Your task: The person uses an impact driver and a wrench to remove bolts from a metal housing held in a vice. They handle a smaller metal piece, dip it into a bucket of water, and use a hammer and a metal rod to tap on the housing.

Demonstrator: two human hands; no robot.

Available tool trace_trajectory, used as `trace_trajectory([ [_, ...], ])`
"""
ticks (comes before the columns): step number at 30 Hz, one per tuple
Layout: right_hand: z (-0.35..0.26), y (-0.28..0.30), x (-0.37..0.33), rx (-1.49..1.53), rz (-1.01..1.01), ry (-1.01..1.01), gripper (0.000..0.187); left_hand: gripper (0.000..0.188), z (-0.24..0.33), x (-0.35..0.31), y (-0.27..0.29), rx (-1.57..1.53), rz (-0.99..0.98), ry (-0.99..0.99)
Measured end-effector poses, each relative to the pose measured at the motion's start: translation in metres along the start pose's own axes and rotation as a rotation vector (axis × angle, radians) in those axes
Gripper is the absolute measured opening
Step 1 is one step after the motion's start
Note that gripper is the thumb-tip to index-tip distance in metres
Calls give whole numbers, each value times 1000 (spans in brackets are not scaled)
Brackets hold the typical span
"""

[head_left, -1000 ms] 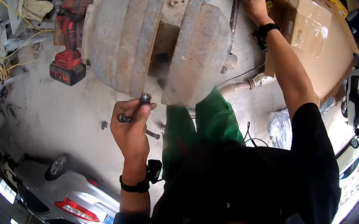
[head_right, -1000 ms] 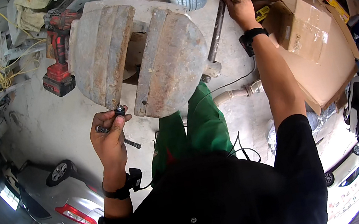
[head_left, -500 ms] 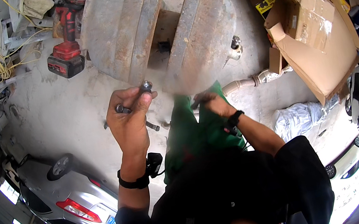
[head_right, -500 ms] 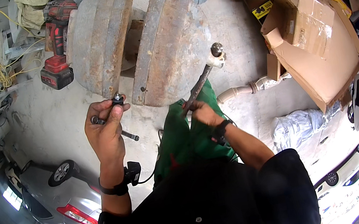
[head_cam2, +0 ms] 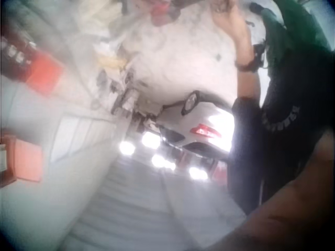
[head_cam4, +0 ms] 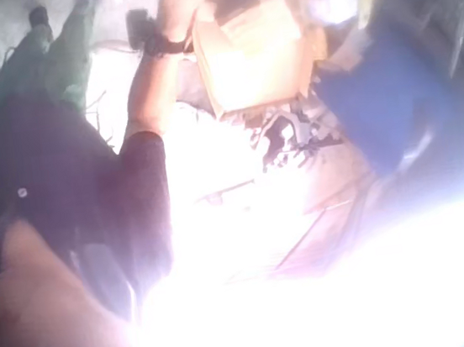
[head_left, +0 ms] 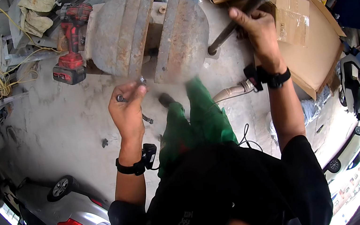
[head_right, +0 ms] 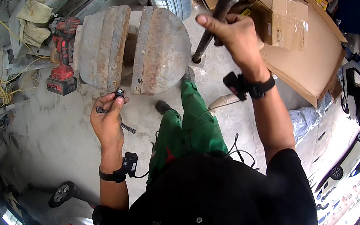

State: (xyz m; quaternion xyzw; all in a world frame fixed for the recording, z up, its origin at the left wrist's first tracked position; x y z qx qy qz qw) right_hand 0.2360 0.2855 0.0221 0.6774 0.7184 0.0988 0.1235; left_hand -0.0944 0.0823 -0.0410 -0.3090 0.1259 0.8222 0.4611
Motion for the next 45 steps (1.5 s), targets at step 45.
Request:
trace_trajectory([
  [45,225,-43,142,-788,-271,-173,66,20,3,-10,-5,32,47,-15],
])
Point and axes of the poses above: each hand's wrist, its own x-axis towards the middle knuckle, its own y-axis out of the back of the hand, z = x × y, the point moved 10 cm from there along x, towards the middle knuckle, and after that the axes turned 12 degrees about y, right-handed, at the moved point
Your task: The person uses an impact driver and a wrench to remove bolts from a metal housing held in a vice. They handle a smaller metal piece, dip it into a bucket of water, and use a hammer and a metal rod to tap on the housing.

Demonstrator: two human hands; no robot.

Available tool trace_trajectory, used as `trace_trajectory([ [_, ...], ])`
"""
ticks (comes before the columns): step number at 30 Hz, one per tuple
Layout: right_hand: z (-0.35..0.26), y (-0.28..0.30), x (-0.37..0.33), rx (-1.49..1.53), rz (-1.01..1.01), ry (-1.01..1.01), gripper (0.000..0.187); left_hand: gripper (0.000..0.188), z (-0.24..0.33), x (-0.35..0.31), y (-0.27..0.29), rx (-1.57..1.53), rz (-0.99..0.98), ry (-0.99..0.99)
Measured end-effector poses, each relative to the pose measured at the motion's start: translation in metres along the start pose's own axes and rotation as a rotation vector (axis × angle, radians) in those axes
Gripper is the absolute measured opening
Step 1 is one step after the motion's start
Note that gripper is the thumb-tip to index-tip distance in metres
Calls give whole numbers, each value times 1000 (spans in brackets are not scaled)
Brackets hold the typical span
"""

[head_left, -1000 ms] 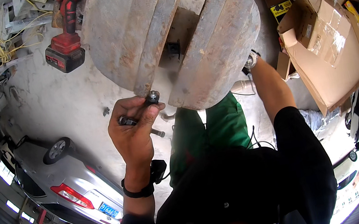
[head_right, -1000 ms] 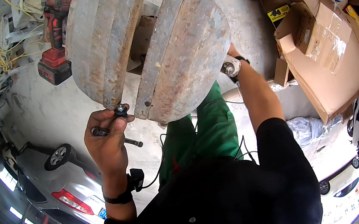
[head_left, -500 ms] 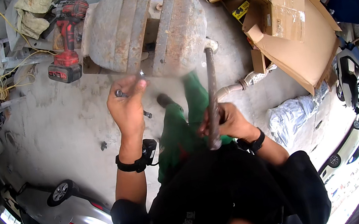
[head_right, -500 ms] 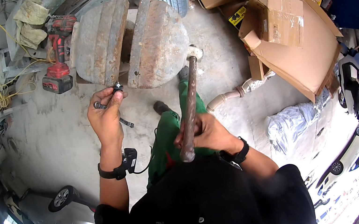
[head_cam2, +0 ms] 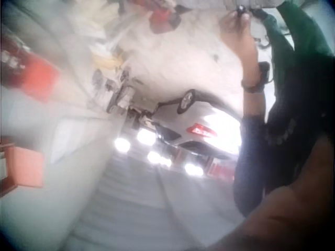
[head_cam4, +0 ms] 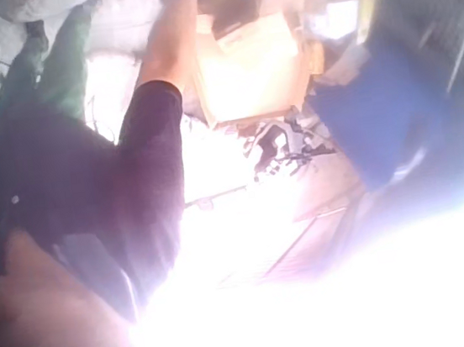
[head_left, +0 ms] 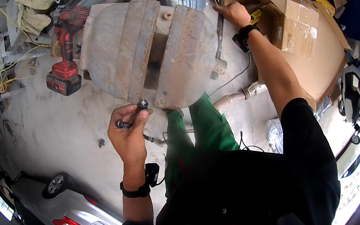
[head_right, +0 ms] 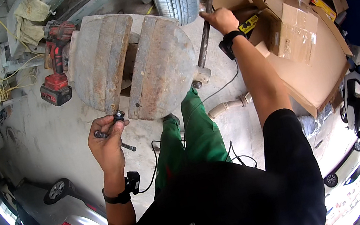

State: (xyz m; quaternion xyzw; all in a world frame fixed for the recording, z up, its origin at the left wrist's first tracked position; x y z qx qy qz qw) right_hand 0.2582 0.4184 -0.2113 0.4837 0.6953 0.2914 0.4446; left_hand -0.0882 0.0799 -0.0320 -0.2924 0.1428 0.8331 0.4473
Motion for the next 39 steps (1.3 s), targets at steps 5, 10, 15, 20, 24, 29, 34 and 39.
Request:
trace_trajectory([
  [5,54,-180,-21,205,-84,247,63,21,1,-3,0,17,1,14],
  [10,31,-296,-181,661,-406,241,52,22,0,1,-5,4,-11,22],
  [15,-32,-282,-348,1387,-741,-327,45,24,-9,4,1,19,-26,-77],
  [20,-91,-197,-397,1282,-779,-115,50,53,-27,17,-18,692,-61,-321],
  [24,-130,-124,-415,1403,-711,-159,52,72,-22,41,-53,1022,-118,-466],
  [29,-139,-40,-409,1680,-454,-195,55,53,-8,31,-42,1110,-73,-506],
  [34,-144,56,-342,1386,-135,148,37,33,-51,10,54,631,-139,-82],
  [39,-131,162,-252,751,386,340,43,23,-29,-7,30,-49,-200,3],
])
Point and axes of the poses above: each hand's wrist, its own x-axis towards the middle knuckle, its own y-axis out of the back of the hand, z = x × y, the point moved 10 cm from there along x, towards the middle knuckle, and after that the axes turned 12 degrees about y, right-handed, at the moved point
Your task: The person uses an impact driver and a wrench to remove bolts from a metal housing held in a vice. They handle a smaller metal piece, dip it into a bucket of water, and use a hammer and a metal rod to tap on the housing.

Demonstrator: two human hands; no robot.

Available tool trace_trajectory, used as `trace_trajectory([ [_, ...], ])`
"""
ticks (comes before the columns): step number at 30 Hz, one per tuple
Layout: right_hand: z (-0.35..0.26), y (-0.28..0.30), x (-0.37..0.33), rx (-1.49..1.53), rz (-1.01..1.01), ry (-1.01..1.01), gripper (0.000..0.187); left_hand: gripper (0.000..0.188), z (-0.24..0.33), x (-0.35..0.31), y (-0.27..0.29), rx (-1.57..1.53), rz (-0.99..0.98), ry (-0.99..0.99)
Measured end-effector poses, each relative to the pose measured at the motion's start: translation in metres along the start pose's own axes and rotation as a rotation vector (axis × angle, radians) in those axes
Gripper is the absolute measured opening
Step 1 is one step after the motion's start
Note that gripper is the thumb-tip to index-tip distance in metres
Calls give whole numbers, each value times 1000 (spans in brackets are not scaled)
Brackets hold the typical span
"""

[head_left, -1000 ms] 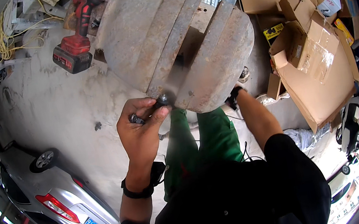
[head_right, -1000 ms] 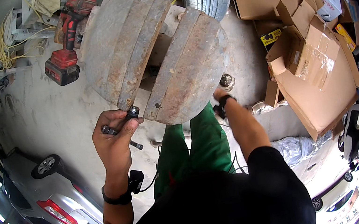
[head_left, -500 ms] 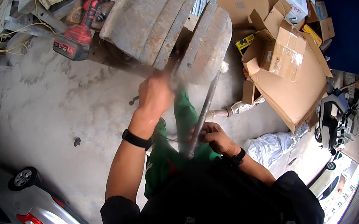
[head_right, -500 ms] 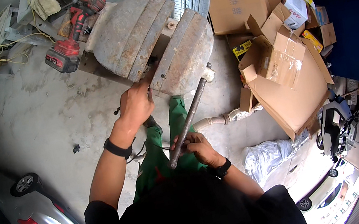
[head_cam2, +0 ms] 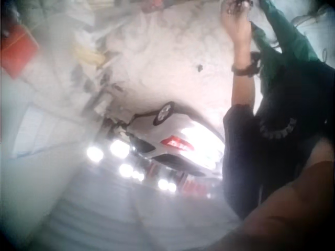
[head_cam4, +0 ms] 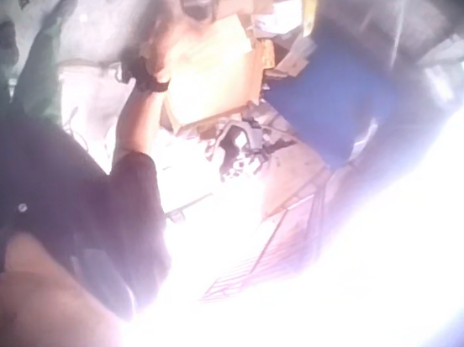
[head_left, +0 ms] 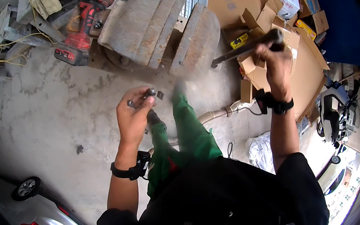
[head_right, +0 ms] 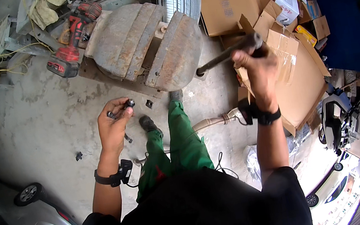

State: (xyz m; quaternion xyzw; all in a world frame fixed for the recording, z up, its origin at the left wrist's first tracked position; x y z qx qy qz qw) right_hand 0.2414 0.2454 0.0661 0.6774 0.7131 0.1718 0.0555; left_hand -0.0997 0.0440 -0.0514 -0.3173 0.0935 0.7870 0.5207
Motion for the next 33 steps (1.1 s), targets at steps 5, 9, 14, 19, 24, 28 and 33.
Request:
trace_trajectory([
  [5,75,11,131,-372,162,172,52,25,13,14,-28,-133,86,-54],
  [9,153,-56,164,-816,-77,450,36,26,17,12,-31,-83,164,-88],
  [14,357,-105,140,-638,-425,323,29,25,22,11,-41,21,230,-128],
  [19,470,-136,45,-366,-599,-149,32,25,26,6,-40,95,308,-123],
  [24,478,-184,-72,-451,-762,-126,34,26,21,-1,-33,91,344,-122],
  [28,446,-214,-206,-323,-871,-150,37,26,22,8,-39,55,286,-125],
  [33,261,-222,-308,459,-1006,-643,38,22,18,3,-31,-35,280,-154],
])
Point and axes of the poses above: each hand's wrist, its own x-axis towards the middle knuckle, its own y-axis out of the back of the hand, z = x × y, the point moved 10 cm from there along x, towards the middle knuckle, and after that the axes turned 12 degrees about y, right-handed, at the moved point
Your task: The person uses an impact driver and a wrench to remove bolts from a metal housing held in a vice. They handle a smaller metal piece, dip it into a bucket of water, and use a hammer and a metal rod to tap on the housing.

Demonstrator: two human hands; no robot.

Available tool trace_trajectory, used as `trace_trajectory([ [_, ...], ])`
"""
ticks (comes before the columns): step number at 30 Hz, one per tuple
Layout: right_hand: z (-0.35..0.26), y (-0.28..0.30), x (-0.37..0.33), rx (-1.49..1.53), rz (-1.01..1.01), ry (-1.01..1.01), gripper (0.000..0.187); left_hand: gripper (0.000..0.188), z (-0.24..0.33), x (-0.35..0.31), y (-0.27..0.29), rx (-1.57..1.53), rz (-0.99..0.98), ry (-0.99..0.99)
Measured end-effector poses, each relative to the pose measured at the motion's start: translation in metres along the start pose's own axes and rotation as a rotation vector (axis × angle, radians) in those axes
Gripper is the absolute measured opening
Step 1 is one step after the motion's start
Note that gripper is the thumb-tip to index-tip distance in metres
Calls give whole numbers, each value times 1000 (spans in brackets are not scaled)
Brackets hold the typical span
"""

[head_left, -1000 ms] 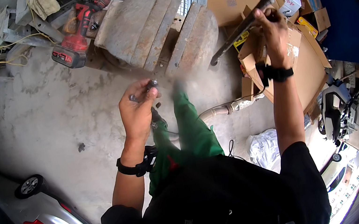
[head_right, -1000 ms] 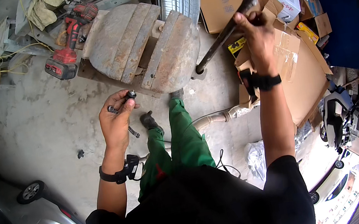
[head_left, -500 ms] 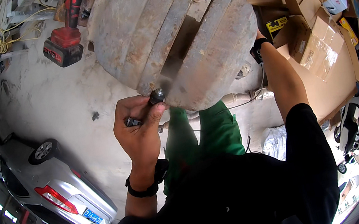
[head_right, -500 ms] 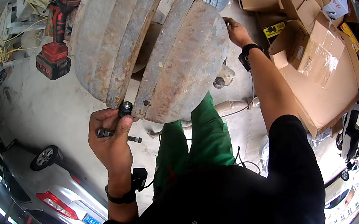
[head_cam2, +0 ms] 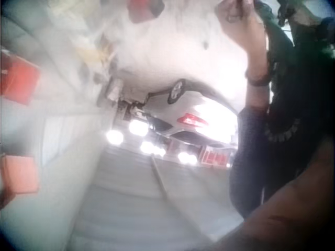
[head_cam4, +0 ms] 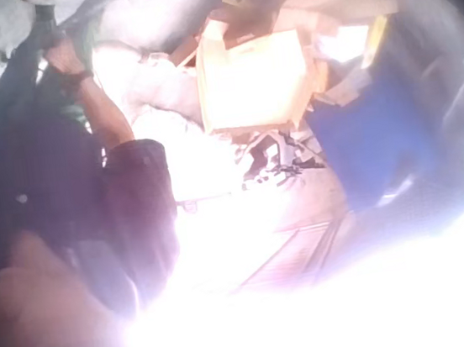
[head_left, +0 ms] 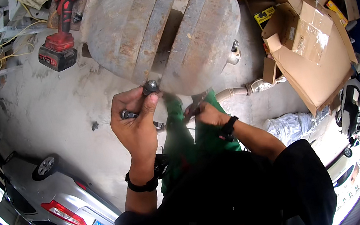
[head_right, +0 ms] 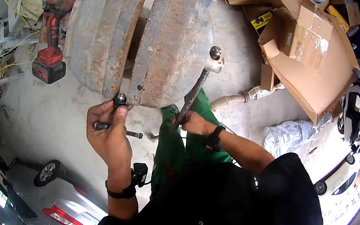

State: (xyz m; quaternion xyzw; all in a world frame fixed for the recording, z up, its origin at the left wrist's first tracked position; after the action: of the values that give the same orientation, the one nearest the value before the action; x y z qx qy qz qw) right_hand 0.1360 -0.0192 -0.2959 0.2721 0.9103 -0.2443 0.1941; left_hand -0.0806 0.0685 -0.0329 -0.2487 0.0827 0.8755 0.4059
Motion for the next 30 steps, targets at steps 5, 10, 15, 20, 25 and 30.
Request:
trace_trajectory([
  [5,-182,-61,-89,494,-65,25,27,19,0,7,0,-9,-46,27],
  [10,-311,18,-117,439,259,510,41,18,-2,9,-11,-96,-102,0],
  [15,-385,149,-86,-109,740,389,59,16,0,8,-5,-89,-48,-22],
  [20,-416,288,-34,-861,920,123,72,18,-3,1,-3,-102,18,31],
  [25,-301,414,64,-1446,885,-127,82,19,-5,-3,-1,-31,92,43],
  [30,-88,430,135,-893,687,115,55,20,0,-7,0,-32,118,45],
])
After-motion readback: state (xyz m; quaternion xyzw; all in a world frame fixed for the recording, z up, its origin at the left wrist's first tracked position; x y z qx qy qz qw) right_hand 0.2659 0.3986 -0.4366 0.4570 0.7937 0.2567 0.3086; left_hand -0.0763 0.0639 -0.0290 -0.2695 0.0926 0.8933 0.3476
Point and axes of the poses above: each hand's wrist, its own x-axis towards the middle knuckle, its own y-axis out of the back of the hand, z = x × y, the point moved 10 cm from there along x, towards the middle knuckle, and after that the axes turned 12 degrees about y, right-handed, at the moved point
